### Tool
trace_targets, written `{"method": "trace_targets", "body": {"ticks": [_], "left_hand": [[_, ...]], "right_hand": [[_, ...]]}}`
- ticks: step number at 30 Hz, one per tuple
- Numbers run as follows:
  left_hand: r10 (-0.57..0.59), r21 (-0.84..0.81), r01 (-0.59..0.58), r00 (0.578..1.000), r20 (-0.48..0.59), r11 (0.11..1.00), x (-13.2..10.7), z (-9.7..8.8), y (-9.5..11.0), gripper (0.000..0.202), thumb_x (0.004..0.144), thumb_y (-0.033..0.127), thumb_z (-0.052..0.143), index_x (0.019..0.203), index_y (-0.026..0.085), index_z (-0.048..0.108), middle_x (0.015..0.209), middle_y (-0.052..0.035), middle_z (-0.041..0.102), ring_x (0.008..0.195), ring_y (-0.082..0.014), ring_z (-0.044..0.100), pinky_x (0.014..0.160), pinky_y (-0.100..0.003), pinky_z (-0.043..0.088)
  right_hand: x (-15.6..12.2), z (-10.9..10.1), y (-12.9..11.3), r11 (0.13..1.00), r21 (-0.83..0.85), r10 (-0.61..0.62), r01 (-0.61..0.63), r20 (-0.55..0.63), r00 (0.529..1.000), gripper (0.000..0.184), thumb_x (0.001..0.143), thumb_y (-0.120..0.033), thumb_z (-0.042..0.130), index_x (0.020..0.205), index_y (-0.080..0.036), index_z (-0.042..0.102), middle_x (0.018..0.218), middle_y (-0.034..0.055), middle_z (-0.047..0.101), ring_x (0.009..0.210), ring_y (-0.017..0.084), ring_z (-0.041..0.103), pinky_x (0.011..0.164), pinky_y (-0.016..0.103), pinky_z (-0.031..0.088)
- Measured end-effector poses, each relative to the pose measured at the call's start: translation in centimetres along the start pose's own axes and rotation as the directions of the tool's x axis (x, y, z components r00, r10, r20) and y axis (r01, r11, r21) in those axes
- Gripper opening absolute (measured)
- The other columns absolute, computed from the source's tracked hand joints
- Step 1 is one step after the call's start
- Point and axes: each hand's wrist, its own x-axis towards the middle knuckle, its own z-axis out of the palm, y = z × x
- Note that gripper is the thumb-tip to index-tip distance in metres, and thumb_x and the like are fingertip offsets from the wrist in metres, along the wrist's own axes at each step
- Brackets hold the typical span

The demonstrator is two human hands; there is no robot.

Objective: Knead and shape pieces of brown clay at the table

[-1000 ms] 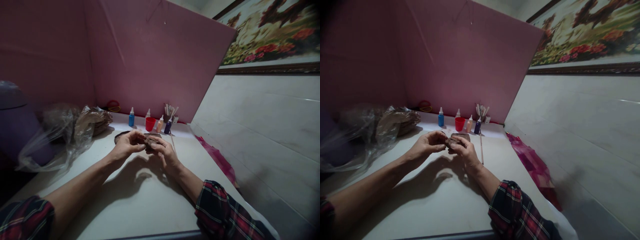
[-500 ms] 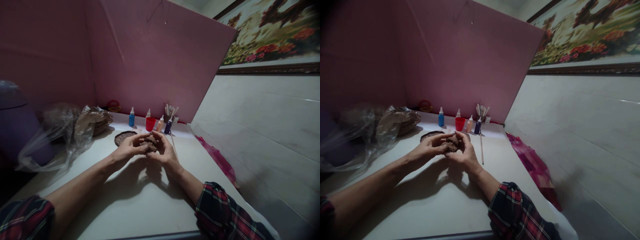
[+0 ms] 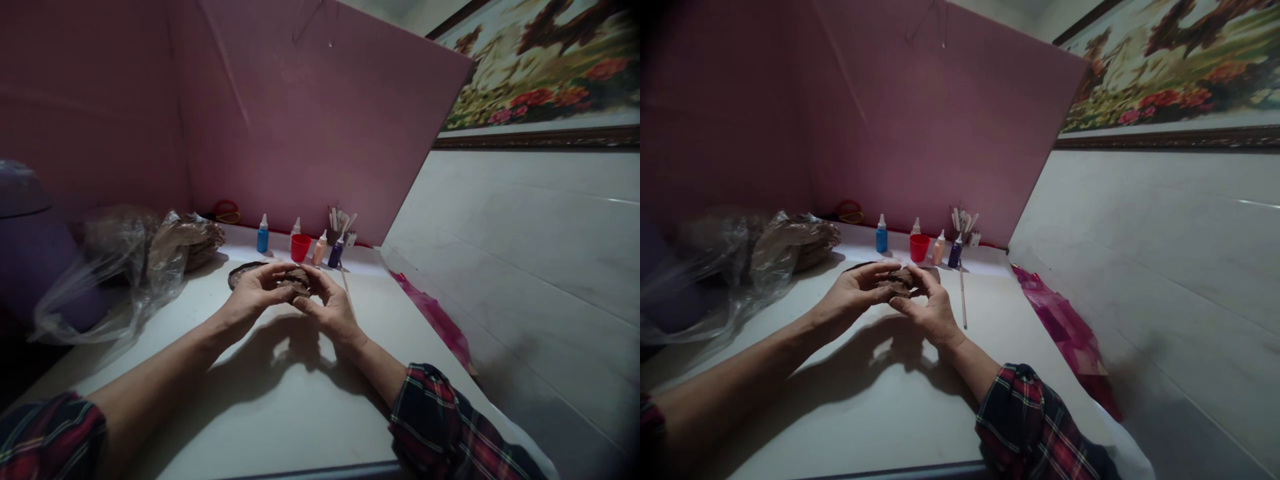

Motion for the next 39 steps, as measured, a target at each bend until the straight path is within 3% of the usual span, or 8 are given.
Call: {"method": "trace_targets", "body": {"ticks": [5, 13, 19, 22, 25, 31, 35, 39], "left_hand": [[0.026, 0.025, -0.025, 0.999, -0.041, 0.999, -0.1, 0.2, -0.2, 0.038, 0.069, 0.021, 0.076, 0.105, 0.017, 0.066, 0.102, -0.0076, 0.072, 0.092, -0.0192, 0.066, 0.083, -0.031, 0.051], [0.032, 0.023, -0.03, 0.991, -0.128, 0.999, -0.3, 1.0, -0.2, 0.027, 0.065, 0.024, 0.079, 0.086, 0.014, 0.067, 0.081, -0.0048, 0.073, 0.068, -0.0163, 0.067, 0.063, -0.03, 0.055], [-0.005, 0.015, 0.008, 0.984, -0.176, 1.0, -0.5, 1.6, 0.3, 0.028, 0.061, 0.025, 0.082, 0.079, 0.012, 0.064, 0.073, -0.0033, 0.071, 0.06, -0.0157, 0.066, 0.06, -0.03, 0.056], [-0.006, -0.008, 0.004, 0.99, -0.142, 1.0, -0.4, 1.3, 0.1, 0.028, 0.066, 0.028, 0.079, 0.087, 0.014, 0.067, 0.08, -0.0038, 0.072, 0.066, -0.015, 0.067, 0.065, -0.03, 0.056], [-0.038, 0.014, 0.039, 0.995, -0.09, 0.999, -0.3, 1.0, 0.0, 0.036, 0.071, 0.034, 0.074, 0.101, 0.015, 0.067, 0.089, -0.0073, 0.073, 0.074, -0.0178, 0.069, 0.069, -0.032, 0.056], [-0.079, 0.12, 0.091, 0.992, -0.099, 0.989, 0.0, 0.8, 0.1, 0.06, 0.058, 0.024, 0.083, 0.114, 0.016, 0.064, 0.1, -0.0083, 0.072, 0.083, -0.0207, 0.069, 0.078, -0.035, 0.055], [-0.036, 0.134, 0.036, 0.999, 0.002, 0.99, 0.1, 0.7, 0.0, 0.047, 0.063, 0.025, 0.08, 0.109, 0.017, 0.068, 0.104, -0.007, 0.071, 0.092, -0.0206, 0.066, 0.086, -0.034, 0.051], [-0.028, 0.188, 0.03, 1.0, -0.014, 0.982, 0.1, 0.4, 0.1, 0.035, 0.07, 0.028, 0.075, 0.103, 0.017, 0.07, 0.093, -0.0048, 0.072, 0.078, -0.0152, 0.065, 0.074, -0.027, 0.051]], "right_hand": [[-0.1, 0.3, 0.0, 0.999, 0.037, 0.014, -0.011, -0.068, 0.998, 0.055, 0.067, -0.031, 0.079, 0.118, -0.022, 0.059, 0.113, 0.0067, 0.064, 0.101, 0.021, 0.061, 0.093, 0.037, 0.047], [-0.5, 1.0, -0.4, 1.0, -0.017, 0.021, -0.024, -0.171, 0.985, 0.037, 0.069, -0.028, 0.075, 0.105, -0.02, 0.066, 0.1, 0.0063, 0.068, 0.091, 0.021, 0.064, 0.088, 0.039, 0.05], [-0.7, 1.2, -0.6, 0.999, -0.006, 0.029, -0.031, -0.229, 0.973, 0.031, 0.068, -0.028, 0.076, 0.099, -0.021, 0.071, 0.095, 0.005, 0.07, 0.087, 0.022, 0.065, 0.085, 0.04, 0.051], [-0.5, 1.0, -0.5, 0.999, 0.024, 0.031, -0.026, -0.203, 0.979, 0.03, 0.073, -0.031, 0.073, 0.101, -0.022, 0.07, 0.102, 0.0056, 0.069, 0.094, 0.022, 0.064, 0.088, 0.038, 0.05], [-0.1, 0.7, -0.3, 0.996, 0.068, 0.065, -0.052, -0.201, 0.977, 0.026, 0.078, -0.037, 0.067, 0.098, -0.02, 0.071, 0.098, 0.0064, 0.069, 0.09, 0.021, 0.063, 0.079, 0.035, 0.052], [0.3, 0.3, 0.1, 0.982, 0.146, 0.145, -0.12, -0.171, 0.975, 0.037, 0.077, -0.047, 0.065, 0.098, -0.017, 0.071, 0.088, 0.0065, 0.068, 0.065, 0.015, 0.059, 0.057, 0.029, 0.051], [0.2, 0.3, 0.2, 0.976, 0.162, 0.171, -0.146, -0.158, 0.972, 0.044, 0.076, -0.051, 0.066, 0.104, -0.017, 0.067, 0.09, 0.0056, 0.067, 0.062, 0.014, 0.06, 0.054, 0.029, 0.053], [0.0, 0.3, 0.2, 0.978, 0.167, 0.145, -0.122, -0.133, 0.98, 0.044, 0.078, -0.054, 0.062, 0.103, -0.018, 0.06, 0.085, 0.0043, 0.065, 0.064, 0.014, 0.061, 0.056, 0.029, 0.054]]}}
